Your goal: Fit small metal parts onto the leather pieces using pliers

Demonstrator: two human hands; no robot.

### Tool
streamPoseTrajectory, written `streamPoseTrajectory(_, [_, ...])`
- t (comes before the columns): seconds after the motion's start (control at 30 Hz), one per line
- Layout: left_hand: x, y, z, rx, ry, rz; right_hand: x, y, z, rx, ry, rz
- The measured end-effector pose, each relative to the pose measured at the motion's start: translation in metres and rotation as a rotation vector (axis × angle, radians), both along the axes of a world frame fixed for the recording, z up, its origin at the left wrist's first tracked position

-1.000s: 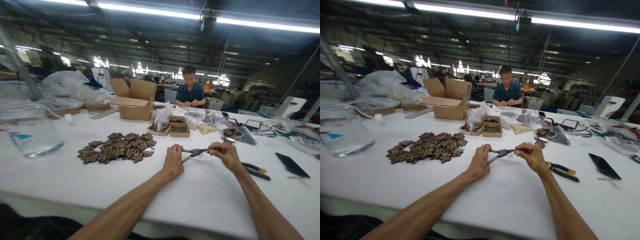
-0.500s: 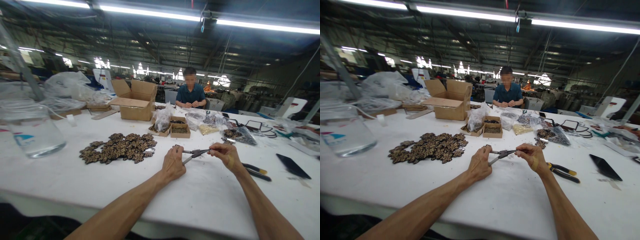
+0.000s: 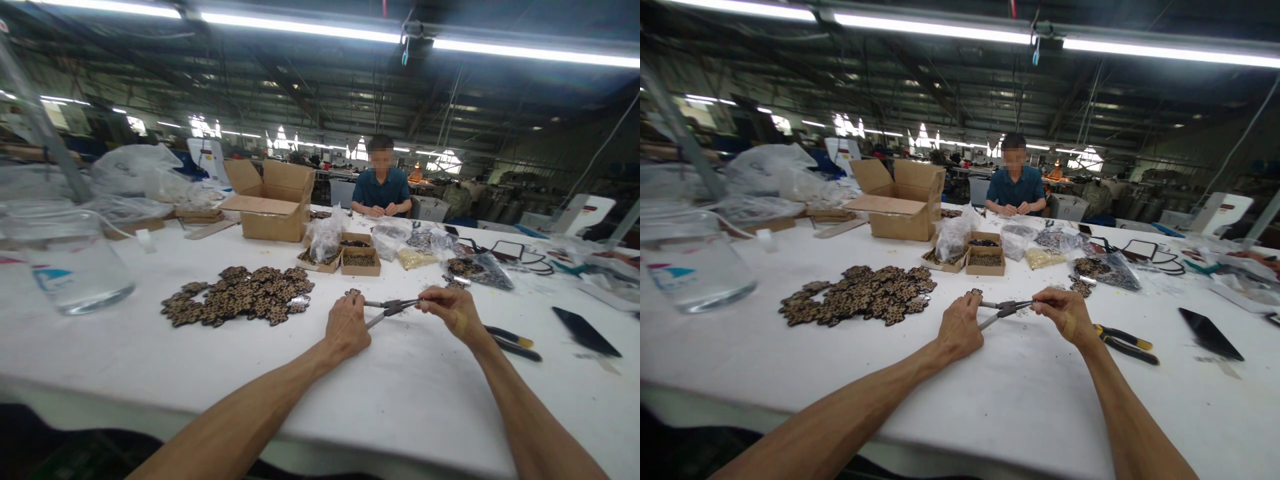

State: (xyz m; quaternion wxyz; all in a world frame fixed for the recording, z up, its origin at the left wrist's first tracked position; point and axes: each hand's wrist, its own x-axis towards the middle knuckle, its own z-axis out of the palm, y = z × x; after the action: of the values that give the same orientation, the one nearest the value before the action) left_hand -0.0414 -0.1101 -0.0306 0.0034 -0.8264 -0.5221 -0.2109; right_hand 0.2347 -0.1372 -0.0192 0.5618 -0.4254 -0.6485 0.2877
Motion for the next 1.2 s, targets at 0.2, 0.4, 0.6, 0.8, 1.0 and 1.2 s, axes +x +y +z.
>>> streamPoseTrajectory(0.2, [0.000,0.002,-0.001,-0.007,0.027,0.009,0.001,0.000,0.000,-0.008,-0.008,0.002])
streamPoseTrajectory(0.4, [0.000,0.002,-0.003,-0.021,0.024,0.019,0.001,0.000,0.000,-0.017,-0.005,-0.006])
streamPoseTrajectory(0.6, [0.002,-0.002,0.002,-0.050,0.048,0.035,0.005,0.001,0.000,-0.026,-0.030,0.019])
streamPoseTrajectory(0.8, [0.001,-0.003,0.006,-0.042,0.098,0.012,0.016,0.009,-0.011,-0.115,-0.114,0.059])
streamPoseTrajectory(1.0, [-0.002,0.006,0.006,-0.056,0.144,-0.117,0.025,0.013,-0.023,-0.203,-0.405,0.038])
streamPoseTrajectory(1.2, [-0.003,0.012,0.006,-0.139,0.076,-0.094,0.027,0.014,-0.026,-0.188,-0.556,0.085])
